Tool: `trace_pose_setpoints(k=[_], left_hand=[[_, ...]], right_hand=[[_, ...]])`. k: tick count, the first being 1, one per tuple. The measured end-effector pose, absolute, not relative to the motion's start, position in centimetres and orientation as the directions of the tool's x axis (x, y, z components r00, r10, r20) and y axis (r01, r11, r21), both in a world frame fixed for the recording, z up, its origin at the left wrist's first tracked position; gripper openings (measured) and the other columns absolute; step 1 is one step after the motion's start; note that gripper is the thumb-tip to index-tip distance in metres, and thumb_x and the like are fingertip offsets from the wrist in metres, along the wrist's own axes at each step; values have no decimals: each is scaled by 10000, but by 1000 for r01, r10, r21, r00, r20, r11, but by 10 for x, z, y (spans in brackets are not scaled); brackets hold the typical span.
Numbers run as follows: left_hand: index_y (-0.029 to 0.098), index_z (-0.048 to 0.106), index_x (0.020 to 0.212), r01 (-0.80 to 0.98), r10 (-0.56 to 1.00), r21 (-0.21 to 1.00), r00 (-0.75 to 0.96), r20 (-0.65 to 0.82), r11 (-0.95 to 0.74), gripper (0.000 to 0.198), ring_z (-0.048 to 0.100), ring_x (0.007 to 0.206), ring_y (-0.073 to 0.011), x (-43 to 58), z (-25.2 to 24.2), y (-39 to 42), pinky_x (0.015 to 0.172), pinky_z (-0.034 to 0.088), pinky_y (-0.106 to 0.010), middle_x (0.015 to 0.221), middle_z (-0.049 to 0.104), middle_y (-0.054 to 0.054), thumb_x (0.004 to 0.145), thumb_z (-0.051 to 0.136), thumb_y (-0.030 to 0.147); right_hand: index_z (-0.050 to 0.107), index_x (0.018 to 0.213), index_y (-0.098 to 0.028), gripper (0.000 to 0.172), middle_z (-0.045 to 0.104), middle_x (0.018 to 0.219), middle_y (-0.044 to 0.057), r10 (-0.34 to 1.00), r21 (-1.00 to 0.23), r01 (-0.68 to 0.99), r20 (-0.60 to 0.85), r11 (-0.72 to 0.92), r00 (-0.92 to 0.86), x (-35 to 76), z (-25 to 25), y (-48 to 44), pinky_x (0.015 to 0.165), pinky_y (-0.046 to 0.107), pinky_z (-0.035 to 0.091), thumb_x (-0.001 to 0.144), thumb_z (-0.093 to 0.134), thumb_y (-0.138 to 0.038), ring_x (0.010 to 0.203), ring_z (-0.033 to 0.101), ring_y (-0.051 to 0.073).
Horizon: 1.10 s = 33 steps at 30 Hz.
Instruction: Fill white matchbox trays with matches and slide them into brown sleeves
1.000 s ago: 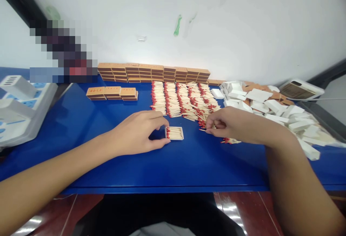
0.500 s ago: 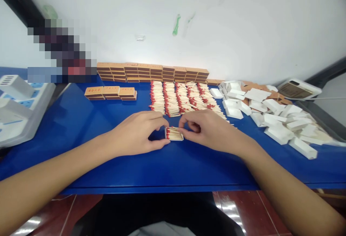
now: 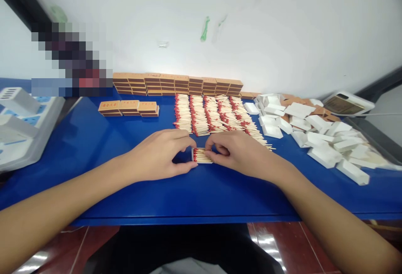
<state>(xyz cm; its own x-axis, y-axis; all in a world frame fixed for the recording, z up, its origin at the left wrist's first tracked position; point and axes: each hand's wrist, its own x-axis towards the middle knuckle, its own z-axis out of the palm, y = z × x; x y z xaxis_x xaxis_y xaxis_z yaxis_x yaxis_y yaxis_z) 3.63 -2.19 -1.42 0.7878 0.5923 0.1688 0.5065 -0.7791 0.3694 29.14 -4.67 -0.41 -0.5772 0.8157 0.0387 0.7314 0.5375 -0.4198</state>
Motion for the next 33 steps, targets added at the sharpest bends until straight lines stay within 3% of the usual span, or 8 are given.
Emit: trace_pose_setpoints(k=[9,21,33], left_hand=[[199,729,1106,508,594,369,786,171,-778,246,665,869,-199,35,-14,-22,753,490,-316,949,712,-31,968,699,400],[193,731,1099,509,595,368,785,172,-778,240,662,865,-200,36,-14,-21,753,483,-320,944,707,-30,967,700,391],[201,732,1105,511,596,368,784,171,-777,240,659,866,-202,35,-15,-21,747,475,-318,941,705,-26,962,713,394]], right_hand=[[710,943,-196,90,547,696,-32,776,-395,690,104,607,-623,291,-4,-50,631,266,302,988,633,-206,606,460,126],[715,921,-193,164,564,695,-20,784,-407,700,72,587,-616,289,0,-53,642,280,309,1020,623,-286,623,478,139],[702,962,-204,101,568,713,-23,772,-418,687,58,595,-633,293,1,-52,643,276,309,1008,619,-235,636,487,140]])
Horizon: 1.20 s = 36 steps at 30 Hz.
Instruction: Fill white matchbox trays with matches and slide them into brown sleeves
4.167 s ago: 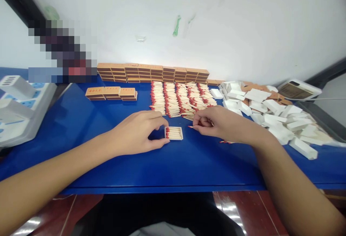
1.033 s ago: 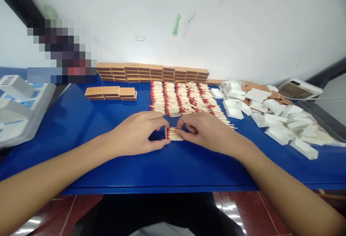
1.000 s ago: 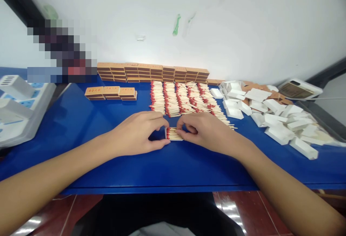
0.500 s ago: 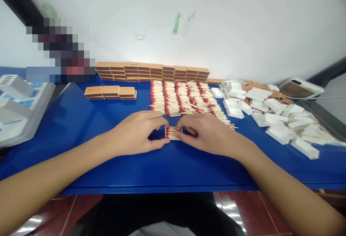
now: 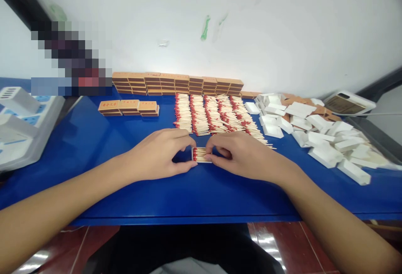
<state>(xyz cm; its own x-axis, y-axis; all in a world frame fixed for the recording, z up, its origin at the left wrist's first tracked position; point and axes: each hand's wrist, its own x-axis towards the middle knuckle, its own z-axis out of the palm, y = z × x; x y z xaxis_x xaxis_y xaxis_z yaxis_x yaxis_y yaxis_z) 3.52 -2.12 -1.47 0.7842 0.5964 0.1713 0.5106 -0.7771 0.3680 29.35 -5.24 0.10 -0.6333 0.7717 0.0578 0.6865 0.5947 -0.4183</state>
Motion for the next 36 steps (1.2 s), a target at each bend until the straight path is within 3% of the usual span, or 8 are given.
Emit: trace_pose_setpoints(k=[17,25,28,32,34,36], left_hand=[[185,716,1100,520,598,365,788,144,-772,272,645,877,-212,36,-14,-21,785,461,-340,951,692,-25,961,730,418],[179,732,1100,523,591,336,794,142,-783,280,642,880,-218,34,-16,-18,799,459,-351,952,684,-30,964,746,423],[176,739,1103,512,586,336,792,171,-790,274,637,872,-215,33,-17,-17,788,466,-347,932,678,-28,964,746,412],[179,743,1072,496,599,380,767,231,-781,266,628,839,-199,32,-18,-16,745,464,-328,886,664,-20,971,727,425],[180,736,1031,505,609,387,761,222,-772,249,625,813,-191,32,-19,-15,759,467,-331,867,671,-13,947,755,414],[192,735,1018,516,613,384,765,195,-766,249,619,793,-189,32,-19,-14,759,466,-333,837,667,-4,929,772,421]], right_hand=[[682,912,-188,226,577,717,-16,803,-406,715,86,569,-589,282,-10,-52,642,273,314,1064,611,-339,642,511,137],[704,902,-202,200,542,649,-39,798,-407,697,163,590,-580,294,-4,-47,595,265,320,1044,634,-324,570,467,118],[711,865,-224,237,501,575,-51,869,-399,776,302,489,-392,322,12,-42,565,274,318,1029,646,-383,521,430,121],[721,845,-219,234,502,567,-36,866,-424,881,500,210,34,369,32,-30,569,301,336,952,713,-426,538,439,136],[710,809,-219,240,517,572,-25,860,-455,887,481,79,171,388,37,-19,568,317,342,921,721,-431,539,454,145],[709,790,-214,260,574,590,2,895,-413,911,408,2,183,401,39,-3,589,335,363,923,705,-438,553,498,163]])
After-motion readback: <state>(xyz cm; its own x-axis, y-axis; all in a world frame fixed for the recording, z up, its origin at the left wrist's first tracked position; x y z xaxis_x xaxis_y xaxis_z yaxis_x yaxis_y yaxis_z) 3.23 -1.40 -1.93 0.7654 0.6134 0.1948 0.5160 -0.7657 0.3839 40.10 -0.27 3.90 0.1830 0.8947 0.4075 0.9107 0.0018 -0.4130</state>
